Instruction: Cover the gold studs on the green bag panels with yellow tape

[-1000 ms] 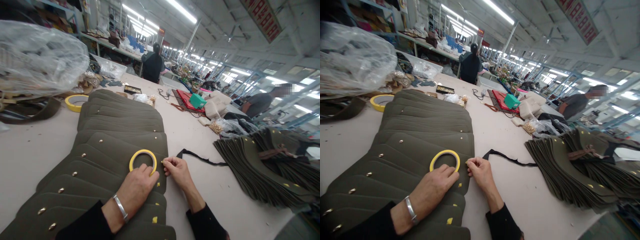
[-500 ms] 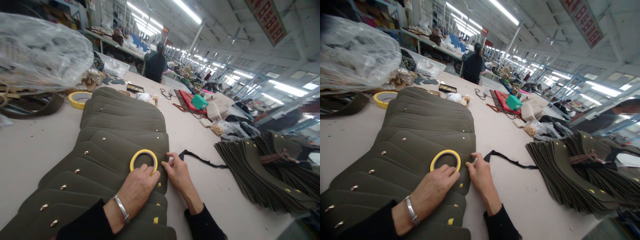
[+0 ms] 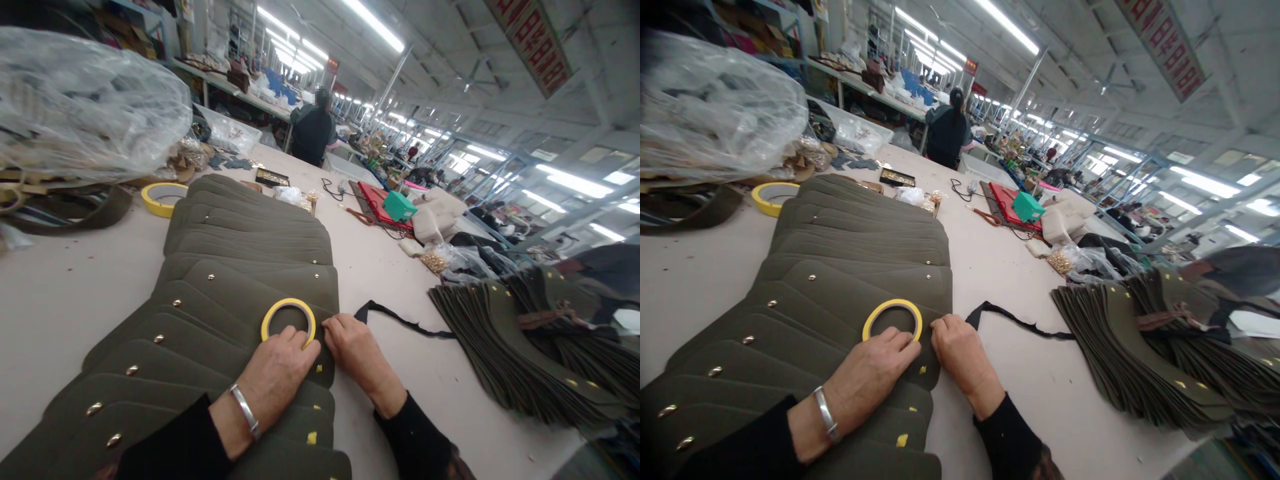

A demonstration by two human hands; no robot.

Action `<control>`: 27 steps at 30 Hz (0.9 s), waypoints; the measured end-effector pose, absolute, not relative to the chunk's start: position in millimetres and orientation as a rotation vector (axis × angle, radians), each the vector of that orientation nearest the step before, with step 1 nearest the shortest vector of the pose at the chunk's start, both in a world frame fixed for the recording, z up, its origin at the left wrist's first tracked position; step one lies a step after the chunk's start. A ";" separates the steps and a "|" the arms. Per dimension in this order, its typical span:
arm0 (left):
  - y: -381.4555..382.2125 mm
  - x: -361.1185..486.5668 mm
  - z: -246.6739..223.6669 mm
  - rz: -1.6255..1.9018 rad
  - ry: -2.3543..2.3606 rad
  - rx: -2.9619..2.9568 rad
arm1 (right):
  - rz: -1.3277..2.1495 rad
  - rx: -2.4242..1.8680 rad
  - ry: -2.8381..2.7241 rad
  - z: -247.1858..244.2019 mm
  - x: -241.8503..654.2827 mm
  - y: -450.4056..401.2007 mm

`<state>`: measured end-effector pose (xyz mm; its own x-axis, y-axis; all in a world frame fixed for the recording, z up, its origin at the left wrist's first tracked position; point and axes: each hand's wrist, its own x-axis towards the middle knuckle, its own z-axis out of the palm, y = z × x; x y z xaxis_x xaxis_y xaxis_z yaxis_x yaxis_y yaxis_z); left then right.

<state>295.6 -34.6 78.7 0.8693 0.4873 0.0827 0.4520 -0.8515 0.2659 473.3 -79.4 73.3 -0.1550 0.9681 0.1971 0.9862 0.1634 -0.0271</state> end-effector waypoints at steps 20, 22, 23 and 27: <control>-14.7 273.4 111.1 0.260 0.751 2.897 | 0.508 -2.064 -1.676 93.8 452.8 -93.5; -8.6 270.9 108.7 0.467 0.717 2.813 | 0.489 -1.998 -1.541 94.4 459.2 -97.6; -6.0 270.1 107.1 0.577 0.693 2.754 | 0.501 -1.949 -1.452 94.6 461.5 -98.8; -1.7 269.3 101.7 0.801 0.592 2.590 | 0.536 -1.658 -1.398 98.0 456.4 -100.1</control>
